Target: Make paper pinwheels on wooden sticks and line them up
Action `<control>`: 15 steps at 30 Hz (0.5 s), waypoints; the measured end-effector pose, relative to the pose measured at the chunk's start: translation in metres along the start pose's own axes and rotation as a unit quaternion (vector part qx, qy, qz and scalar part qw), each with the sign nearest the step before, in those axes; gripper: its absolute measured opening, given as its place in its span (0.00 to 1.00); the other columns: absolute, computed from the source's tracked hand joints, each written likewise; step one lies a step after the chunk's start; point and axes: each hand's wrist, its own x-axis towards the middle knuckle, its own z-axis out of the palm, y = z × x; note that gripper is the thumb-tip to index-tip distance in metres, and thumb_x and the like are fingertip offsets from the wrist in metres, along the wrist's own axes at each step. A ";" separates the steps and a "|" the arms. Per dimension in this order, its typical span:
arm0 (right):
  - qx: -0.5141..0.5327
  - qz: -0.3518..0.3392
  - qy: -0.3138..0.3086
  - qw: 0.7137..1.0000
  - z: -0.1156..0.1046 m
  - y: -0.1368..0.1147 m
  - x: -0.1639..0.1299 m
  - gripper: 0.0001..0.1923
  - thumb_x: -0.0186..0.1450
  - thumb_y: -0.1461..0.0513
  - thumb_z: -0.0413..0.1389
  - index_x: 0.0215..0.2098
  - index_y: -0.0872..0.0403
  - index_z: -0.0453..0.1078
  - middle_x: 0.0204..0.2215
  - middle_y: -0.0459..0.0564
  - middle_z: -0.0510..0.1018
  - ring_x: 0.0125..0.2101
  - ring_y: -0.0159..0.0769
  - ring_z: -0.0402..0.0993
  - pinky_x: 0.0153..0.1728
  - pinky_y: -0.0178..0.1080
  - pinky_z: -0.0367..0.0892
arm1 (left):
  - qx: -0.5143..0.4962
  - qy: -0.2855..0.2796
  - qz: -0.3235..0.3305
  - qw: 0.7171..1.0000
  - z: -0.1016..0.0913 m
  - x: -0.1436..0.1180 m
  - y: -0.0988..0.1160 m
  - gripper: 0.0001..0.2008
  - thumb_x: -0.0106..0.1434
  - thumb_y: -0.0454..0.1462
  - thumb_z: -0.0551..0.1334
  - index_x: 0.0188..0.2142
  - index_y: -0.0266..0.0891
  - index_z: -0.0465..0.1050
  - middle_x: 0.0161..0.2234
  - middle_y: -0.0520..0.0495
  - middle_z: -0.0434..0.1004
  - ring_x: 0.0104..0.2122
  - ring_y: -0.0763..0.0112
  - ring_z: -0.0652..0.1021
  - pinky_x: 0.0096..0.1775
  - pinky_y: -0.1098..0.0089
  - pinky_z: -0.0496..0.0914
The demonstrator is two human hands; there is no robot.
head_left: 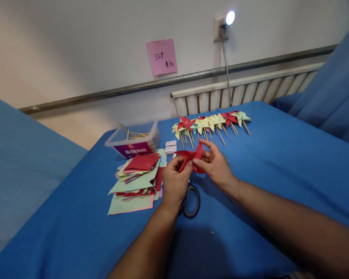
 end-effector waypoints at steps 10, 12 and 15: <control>-0.017 0.030 -0.023 0.999 -0.004 0.002 0.001 0.14 0.51 0.55 0.66 0.30 0.54 0.72 0.27 0.45 0.78 0.27 0.32 0.73 0.31 0.37 0.70 | -0.027 0.016 -0.008 0.999 0.002 -0.001 0.006 0.08 0.50 0.38 0.69 0.28 0.37 0.74 0.25 0.53 0.76 0.25 0.74 0.73 0.30 0.74 0.67; -0.029 0.017 -0.021 0.999 -0.003 0.002 0.000 0.14 0.52 0.54 0.65 0.31 0.54 0.72 0.27 0.46 0.78 0.28 0.33 0.73 0.31 0.38 0.70 | -0.042 0.018 -0.015 0.999 0.003 -0.002 0.007 0.08 0.49 0.38 0.69 0.28 0.37 0.74 0.26 0.52 0.77 0.26 0.73 0.74 0.31 0.73 0.67; -0.048 0.002 -0.018 0.999 -0.002 0.002 -0.002 0.13 0.53 0.54 0.64 0.31 0.54 0.71 0.27 0.46 0.78 0.28 0.33 0.73 0.32 0.38 0.69 | -0.056 0.022 -0.026 0.998 0.004 -0.002 0.009 0.09 0.49 0.37 0.70 0.30 0.36 0.75 0.28 0.50 0.79 0.28 0.72 0.76 0.33 0.73 0.69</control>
